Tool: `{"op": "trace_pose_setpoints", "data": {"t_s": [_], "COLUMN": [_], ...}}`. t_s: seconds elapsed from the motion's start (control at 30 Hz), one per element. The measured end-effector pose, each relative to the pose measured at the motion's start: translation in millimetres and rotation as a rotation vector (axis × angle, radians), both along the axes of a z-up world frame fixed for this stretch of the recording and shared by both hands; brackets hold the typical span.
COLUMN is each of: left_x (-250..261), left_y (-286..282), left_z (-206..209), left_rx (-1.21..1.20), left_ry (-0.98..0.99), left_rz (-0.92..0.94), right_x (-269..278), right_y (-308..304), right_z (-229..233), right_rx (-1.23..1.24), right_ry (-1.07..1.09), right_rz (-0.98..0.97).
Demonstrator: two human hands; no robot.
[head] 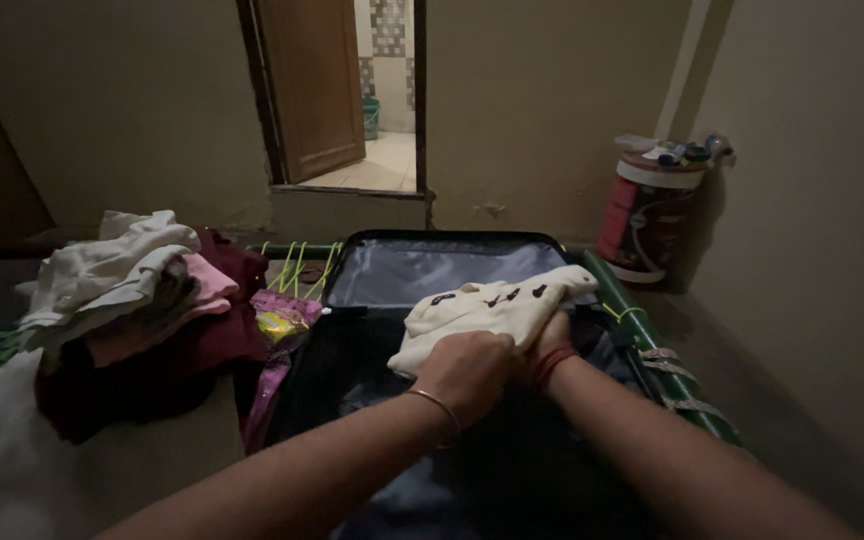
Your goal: The person packs various items into a suitcase, including a round plastic container, a package of sanitary pads, and several pieces of folded clothing.
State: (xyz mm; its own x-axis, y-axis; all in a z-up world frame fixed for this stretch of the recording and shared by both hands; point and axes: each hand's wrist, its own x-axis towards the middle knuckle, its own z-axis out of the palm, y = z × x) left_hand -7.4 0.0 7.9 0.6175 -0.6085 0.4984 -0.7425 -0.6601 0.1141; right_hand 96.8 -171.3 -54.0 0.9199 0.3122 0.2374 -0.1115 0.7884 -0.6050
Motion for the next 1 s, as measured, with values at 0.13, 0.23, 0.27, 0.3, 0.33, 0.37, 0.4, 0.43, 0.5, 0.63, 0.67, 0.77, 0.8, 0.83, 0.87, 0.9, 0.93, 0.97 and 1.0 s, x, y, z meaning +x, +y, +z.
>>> {"op": "trace_pose_setpoints", "data": {"t_s": [0.13,0.23,0.27,0.3,0.33,0.37,0.4,0.43,0.5,0.63,0.67,0.77,0.8,0.83,0.87,0.9,0.93,0.97,1.0], "left_x": [-14.2,5.7,15.3,25.7,37.6,51.5,64.0,71.5,75.1,63.6,60.7,70.9,80.4,87.8,93.0,97.5,102.0,105.5,107.8], "left_y": [-3.1,12.7,16.1,19.8,22.8,24.4,24.9,26.7,33.0,49.5,54.9,79.7,91.2,103.9,121.1,140.1,157.5,173.5,190.4], "left_z": [11.8,6.0,-1.2,-9.9,-17.4,-21.2,-22.4,-23.4,-17.7,25.4,36.0,70.2,84.8,95.0,101.9,108.0,113.8,118.1,120.7], "left_rx": [-0.208,-0.472,-0.471,-0.559,-0.647,-0.646,-0.838,-1.028,-1.147,-1.468,-1.472,-1.652,-1.675,-1.696,-1.682,-1.647,-1.65,-1.628,-1.601], "left_ry": [0.215,0.183,0.18,0.258,0.335,0.331,0.601,0.876,1.061,1.723,1.718,1.327,1.267,1.21,1.178,1.138,1.134,1.113,1.095], "left_rz": [0.166,0.184,0.189,0.316,0.443,0.45,0.544,0.63,0.423,-0.599,-0.593,-0.905,-0.91,-0.914,-0.615,-0.322,-0.317,-0.28,-0.235], "right_x": [14.3,31.3,35.3,36.4,34.8,32.8,30.4,26.5,15.9,-16.6,-22.9,-31.9,-32.8,-33.3,-31.3,-26.9,-20.4,-12.3,-2.8], "right_y": [-14.3,-23.6,-21.9,-19.1,-17.4,-12.9,-6.4,-0.3,17.7,58.8,67.9,94.1,101.6,106.3,111.6,117.6,123.5,129.8,137.9], "right_z": [0.2,1.4,5.5,10.0,16.0,23.6,32.2,41.9,64.2,106.1,114.5,138.2,145.9,152.4,157.8,160.6,162.0,163.1,165.6], "right_rx": [0.04,0.124,0.186,0.189,0.158,0.127,0.131,0.212,0.298,0.236,0.213,0.241,0.241,0.204,0.167,0.169,0.133,0.1,0.105], "right_ry": [0.045,-0.028,-0.092,-0.092,-0.075,-0.058,-0.058,-0.145,-0.234,-0.251,-0.276,-0.364,-0.363,-0.374,-0.385,-0.383,-0.335,-0.288,-0.287], "right_rz": [-0.137,-0.226,-0.207,-0.2,-0.27,-0.341,-0.334,-0.209,-0.074,-0.053,-0.003,0.037,0.047,0.135,0.224,0.229,0.211,0.194,0.199]}}
